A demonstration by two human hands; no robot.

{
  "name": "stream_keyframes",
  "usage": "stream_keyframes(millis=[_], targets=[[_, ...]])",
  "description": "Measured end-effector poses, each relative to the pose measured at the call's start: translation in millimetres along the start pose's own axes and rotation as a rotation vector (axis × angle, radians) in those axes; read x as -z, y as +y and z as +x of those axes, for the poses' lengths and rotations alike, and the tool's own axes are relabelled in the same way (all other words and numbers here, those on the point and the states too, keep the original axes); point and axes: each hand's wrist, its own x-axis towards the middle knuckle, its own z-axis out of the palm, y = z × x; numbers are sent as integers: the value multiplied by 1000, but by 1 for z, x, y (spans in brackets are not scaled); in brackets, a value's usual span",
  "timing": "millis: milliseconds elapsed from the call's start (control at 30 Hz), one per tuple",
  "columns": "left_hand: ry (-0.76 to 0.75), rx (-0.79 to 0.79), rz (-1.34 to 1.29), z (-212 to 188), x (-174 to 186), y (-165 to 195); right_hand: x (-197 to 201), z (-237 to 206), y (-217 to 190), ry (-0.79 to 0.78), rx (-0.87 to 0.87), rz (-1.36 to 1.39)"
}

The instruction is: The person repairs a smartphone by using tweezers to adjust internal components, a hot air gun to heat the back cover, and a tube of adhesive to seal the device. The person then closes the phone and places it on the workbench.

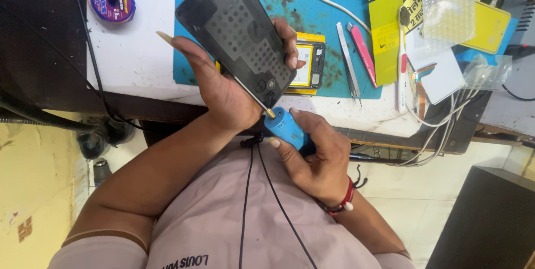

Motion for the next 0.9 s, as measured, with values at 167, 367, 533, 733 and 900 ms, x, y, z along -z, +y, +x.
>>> stream_keyframes(millis=[167,367,533,733,900], targets=[[54,5,67,-2,-3,-3,6,6,-12,-9,-19,-80],[9,12,71,-4,0,-1,2,12,-18,11,21,-56],[9,41,64,-7,1,-2,-1,13,-20,16,17,-23],[-23,53,83,-8,0,-5,-3,11,-20,27,0,-11],[-46,54,158,-10,-1,-4,-4,11,-19,31,15,-11]])
